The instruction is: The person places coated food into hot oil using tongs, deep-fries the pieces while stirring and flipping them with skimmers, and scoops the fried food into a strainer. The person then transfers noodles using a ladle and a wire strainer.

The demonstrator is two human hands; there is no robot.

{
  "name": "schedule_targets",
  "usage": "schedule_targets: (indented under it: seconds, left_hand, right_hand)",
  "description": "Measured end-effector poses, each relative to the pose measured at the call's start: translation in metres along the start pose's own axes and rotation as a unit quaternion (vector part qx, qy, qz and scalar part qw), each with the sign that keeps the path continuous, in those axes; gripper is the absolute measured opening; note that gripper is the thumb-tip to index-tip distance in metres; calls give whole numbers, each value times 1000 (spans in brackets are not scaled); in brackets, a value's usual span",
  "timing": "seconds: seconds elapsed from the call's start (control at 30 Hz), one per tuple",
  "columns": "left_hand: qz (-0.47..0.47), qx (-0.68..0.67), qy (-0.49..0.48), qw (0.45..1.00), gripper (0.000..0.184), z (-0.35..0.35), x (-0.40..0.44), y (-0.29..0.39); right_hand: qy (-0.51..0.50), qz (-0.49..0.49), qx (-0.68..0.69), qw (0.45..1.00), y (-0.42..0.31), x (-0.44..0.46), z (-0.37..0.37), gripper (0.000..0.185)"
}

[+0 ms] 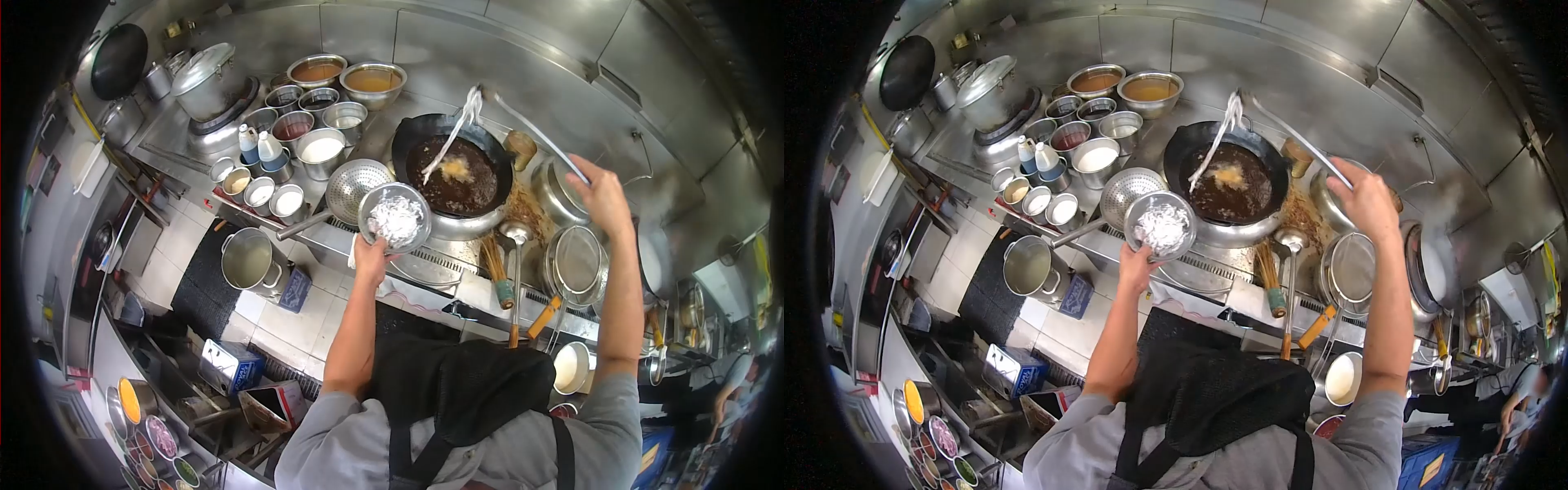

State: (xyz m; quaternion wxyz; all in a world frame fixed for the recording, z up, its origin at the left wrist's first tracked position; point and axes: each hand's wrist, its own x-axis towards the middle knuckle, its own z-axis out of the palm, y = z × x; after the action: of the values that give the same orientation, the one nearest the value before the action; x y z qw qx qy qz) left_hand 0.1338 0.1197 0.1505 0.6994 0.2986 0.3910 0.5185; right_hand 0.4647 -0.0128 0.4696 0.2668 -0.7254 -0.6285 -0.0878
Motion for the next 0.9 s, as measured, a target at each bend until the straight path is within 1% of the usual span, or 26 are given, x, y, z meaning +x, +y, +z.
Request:
schedule_targets:
  seconds: [0.07, 0.1, 0.17, 0.2, 0.23, 0.27, 0.33, 0.4, 0.43, 0.47, 0.5, 0.53, 0.6, 0.63, 0.67, 0.7, 0.73, 0.77, 0.83, 0.87, 0.9]
  left_hand:
    - [6, 27, 36, 999, 38, -15, -7, -1]
    - [0, 32, 50, 998, 39, -19, -11, 0]
    - [-1, 44, 64, 997, 41, -24, -23, 4]
    - [-2, 56, 75, 996, 43, -25, -28, 6]
    - [-2, 31, 85, 996, 44, -24, -34, 6]
    - [3, 30, 88, 996, 44, -23, -39, 7]
    - [-3, 28, 86, 996, 47, -21, -49, 9]
    - [-13, 24, 94, 995, 47, -21, -55, 10]
    - [1, 27, 88, 996, 46, -21, -55, 9]
    - [14, 29, 85, 996, 46, -23, -55, 7]
    - [12, 37, 106, 994, 45, -28, -53, -1]
    - [12, 53, 117, 992, 44, -27, -53, 2]
    - [23, 61, 136, 989, 41, -29, -47, 1]
    - [25, 56, 144, 988, 41, -32, -43, 0]
    - [34, 83, 145, 985, 38, -34, -39, -2]
    - [44, 111, 143, 982, 35, -36, -37, -2]
    - [46, 109, 143, 983, 35, -35, -36, 0]
    - [49, 125, 149, 980, 33, -34, -36, 4]
    - [55, 140, 149, 977, 31, -33, -35, 9]
    - [77, 155, 143, 975, 27, -34, -35, 11]
    - [99, 168, 136, 971, 24, -35, -35, 12]
  right_hand:
    - [-77, 31, -46, 996, 13, 2, 25, 40]
    - [-80, 29, -45, 995, 21, 5, 40, 40]
    - [-214, 61, -109, 969, 35, 21, 72, 40]
    - [-240, 48, -131, 961, 37, 29, 87, 42]
    - [-265, 34, -153, 952, 37, 38, 104, 43]
    - [-285, 58, -161, 943, 39, 49, 127, 45]
    - [-293, 16, -184, 938, 48, 72, 178, 48]
    - [-267, 4, -175, 948, 50, 91, 213, 48]
    - [-250, 9, -174, 952, 51, 97, 220, 48]
    - [-236, 12, -174, 956, 41, 100, 217, 49]
    - [-225, 2, -180, 958, 36, 100, 213, 49]
    - [-203, -17, -156, 967, 40, 98, 212, 52]
    - [-143, -81, -89, 982, 29, 80, 183, 56]
    - [-128, -98, -51, 986, 21, 68, 170, 55]
    - [-131, -105, -51, 985, 12, 55, 156, 55]
    - [-163, -146, -4, 976, 2, 40, 143, 55]
    - [-193, -185, 43, 963, -9, 27, 131, 55]
    - [-191, -185, 41, 963, -20, 16, 119, 55]
    - [-315, -191, -5, 930, -41, -3, 103, 52]
    - [-312, -188, -8, 932, -44, -8, 108, 52]
    - [-316, -209, -37, 925, -42, -16, 118, 49]
